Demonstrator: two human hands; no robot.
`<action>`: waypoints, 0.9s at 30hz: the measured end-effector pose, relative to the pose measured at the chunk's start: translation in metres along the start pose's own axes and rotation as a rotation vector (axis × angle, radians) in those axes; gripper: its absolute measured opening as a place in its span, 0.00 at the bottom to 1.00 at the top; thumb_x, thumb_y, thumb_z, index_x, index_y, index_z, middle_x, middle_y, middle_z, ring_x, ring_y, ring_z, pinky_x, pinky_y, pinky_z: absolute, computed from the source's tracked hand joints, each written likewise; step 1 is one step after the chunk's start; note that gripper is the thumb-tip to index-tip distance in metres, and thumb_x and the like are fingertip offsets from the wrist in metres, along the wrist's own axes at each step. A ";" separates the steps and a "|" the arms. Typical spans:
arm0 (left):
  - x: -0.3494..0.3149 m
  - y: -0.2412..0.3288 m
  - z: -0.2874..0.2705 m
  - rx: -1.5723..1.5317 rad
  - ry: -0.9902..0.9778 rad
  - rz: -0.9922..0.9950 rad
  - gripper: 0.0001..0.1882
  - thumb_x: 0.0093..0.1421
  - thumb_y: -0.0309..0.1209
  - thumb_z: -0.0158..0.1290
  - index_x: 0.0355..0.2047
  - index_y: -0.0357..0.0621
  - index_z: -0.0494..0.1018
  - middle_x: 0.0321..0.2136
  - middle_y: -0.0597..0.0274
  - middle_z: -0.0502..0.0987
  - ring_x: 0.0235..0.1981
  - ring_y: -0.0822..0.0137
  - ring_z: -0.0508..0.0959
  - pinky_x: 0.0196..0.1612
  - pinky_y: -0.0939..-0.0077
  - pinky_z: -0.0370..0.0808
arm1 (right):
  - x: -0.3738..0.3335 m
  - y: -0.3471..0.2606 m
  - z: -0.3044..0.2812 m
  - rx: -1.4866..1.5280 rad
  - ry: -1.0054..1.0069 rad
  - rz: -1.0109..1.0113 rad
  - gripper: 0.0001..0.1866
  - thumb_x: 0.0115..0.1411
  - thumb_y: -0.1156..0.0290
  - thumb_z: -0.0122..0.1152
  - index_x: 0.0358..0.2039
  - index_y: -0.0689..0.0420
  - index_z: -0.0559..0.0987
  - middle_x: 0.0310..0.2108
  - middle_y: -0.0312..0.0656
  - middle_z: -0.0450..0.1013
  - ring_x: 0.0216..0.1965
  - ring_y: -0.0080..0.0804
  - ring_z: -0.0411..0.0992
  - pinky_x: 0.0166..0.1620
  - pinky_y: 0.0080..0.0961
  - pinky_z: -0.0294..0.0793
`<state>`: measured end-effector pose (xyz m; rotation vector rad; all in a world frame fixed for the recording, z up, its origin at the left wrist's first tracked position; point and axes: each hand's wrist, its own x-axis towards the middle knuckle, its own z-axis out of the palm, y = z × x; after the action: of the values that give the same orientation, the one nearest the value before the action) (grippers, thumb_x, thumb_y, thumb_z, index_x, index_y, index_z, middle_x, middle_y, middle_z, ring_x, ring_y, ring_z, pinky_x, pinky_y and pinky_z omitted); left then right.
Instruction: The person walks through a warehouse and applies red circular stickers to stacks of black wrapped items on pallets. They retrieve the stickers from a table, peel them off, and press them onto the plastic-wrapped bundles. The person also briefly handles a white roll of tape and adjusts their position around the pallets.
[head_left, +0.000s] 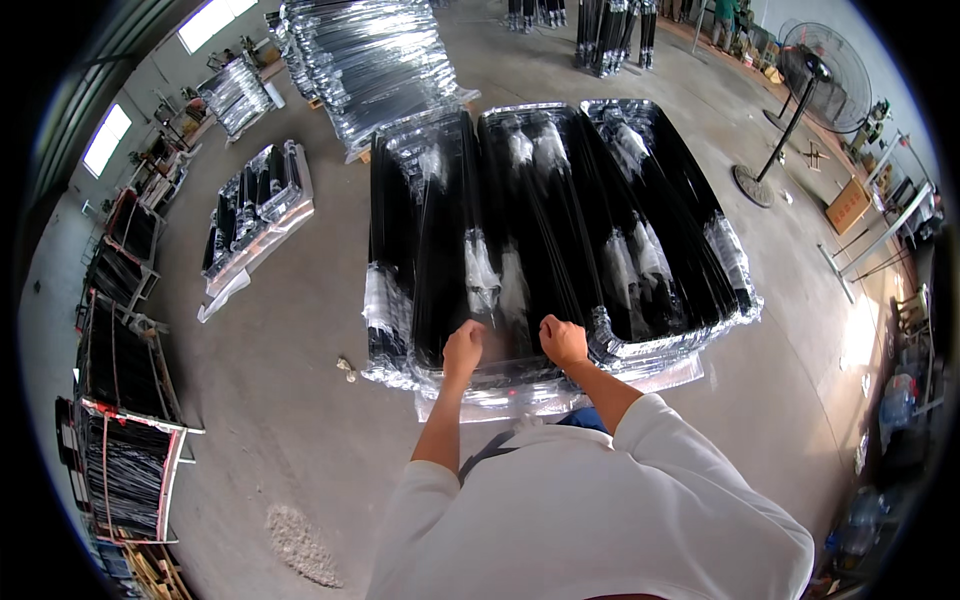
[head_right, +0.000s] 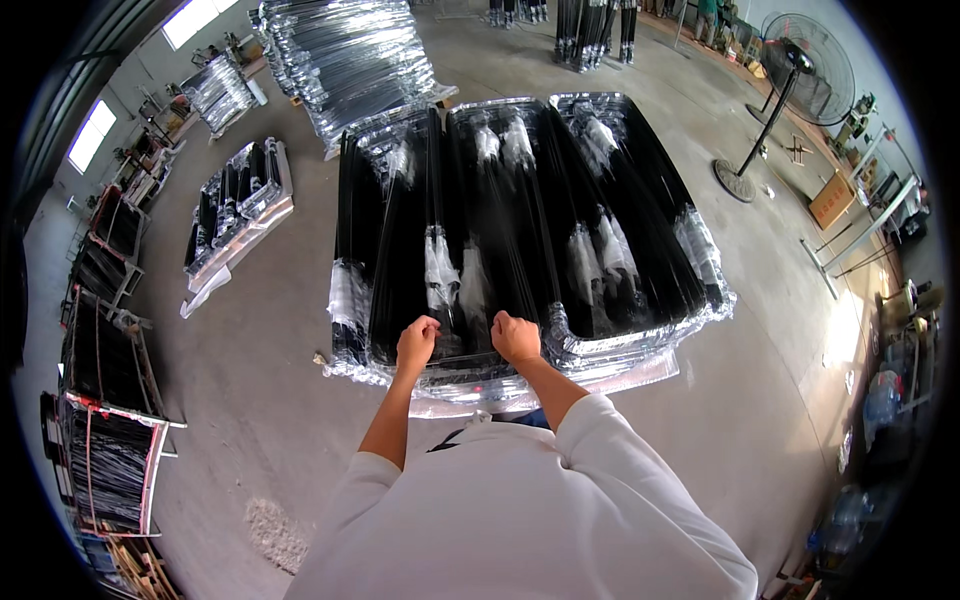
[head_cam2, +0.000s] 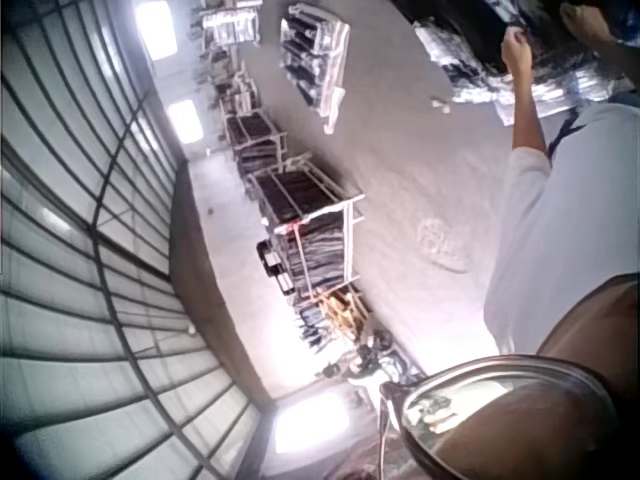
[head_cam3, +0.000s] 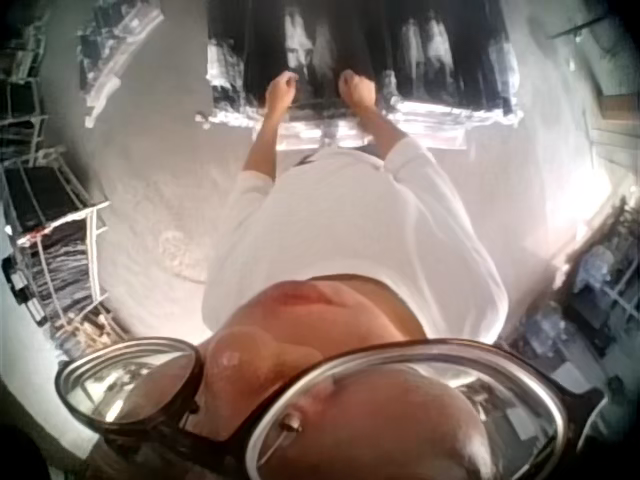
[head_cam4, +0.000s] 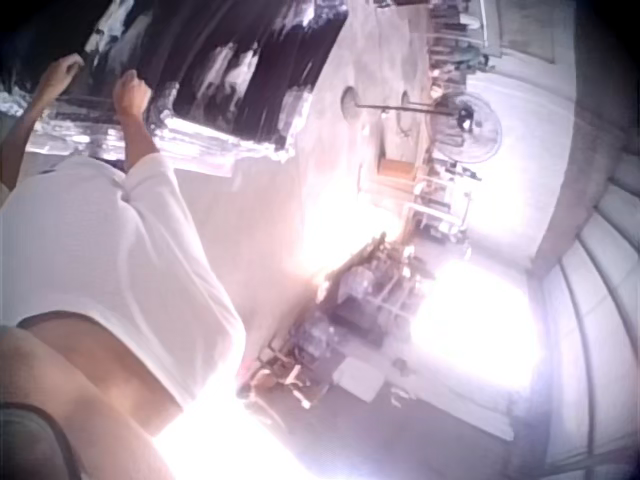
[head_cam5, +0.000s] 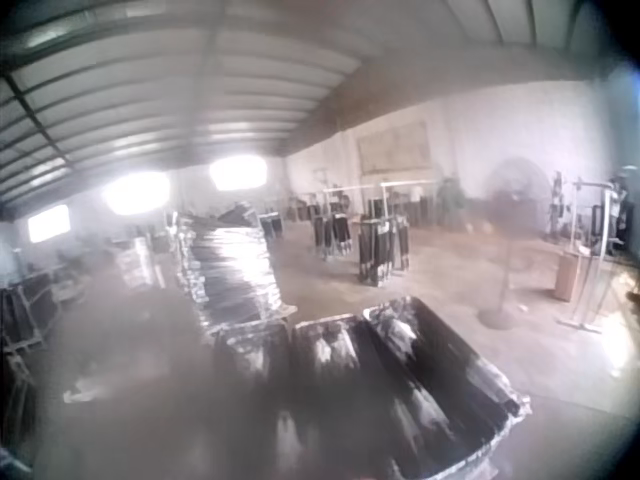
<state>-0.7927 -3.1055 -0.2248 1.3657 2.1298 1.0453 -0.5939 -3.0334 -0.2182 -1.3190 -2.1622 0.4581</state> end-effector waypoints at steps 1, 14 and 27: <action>0.004 -0.005 -0.003 -0.169 -0.013 0.041 0.07 0.56 0.25 0.43 0.32 0.40 0.72 0.23 0.58 0.77 0.27 0.65 0.77 0.30 0.74 0.72 | 0.001 -0.002 0.002 0.009 -0.035 -0.002 0.05 0.50 0.68 0.51 0.23 0.52 0.75 0.16 0.45 0.72 0.20 0.44 0.71 0.26 0.37 0.71; -0.069 0.274 -0.183 -0.472 0.442 0.913 0.05 0.51 0.17 0.47 0.29 0.34 0.71 0.27 0.55 0.72 0.27 0.61 0.72 0.32 0.74 0.69 | 0.036 -0.186 -0.277 0.984 0.212 -0.590 0.10 0.56 0.75 0.52 0.40 0.63 0.70 0.30 0.41 0.73 0.32 0.25 0.72 0.35 0.21 0.70; -0.140 0.315 -0.272 -0.473 0.249 1.512 0.42 0.53 0.42 0.54 0.61 0.54 0.39 0.60 0.71 0.46 0.60 0.64 0.50 0.54 0.43 0.51 | -0.034 -0.230 -0.379 0.791 0.646 -1.081 0.12 0.56 0.60 0.53 0.37 0.50 0.68 0.25 0.30 0.69 0.32 0.21 0.65 0.40 0.28 0.57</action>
<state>-0.7256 -3.2559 0.1824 2.5850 0.4756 2.0487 -0.5075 -3.1687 0.1963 0.1901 -1.5379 0.2974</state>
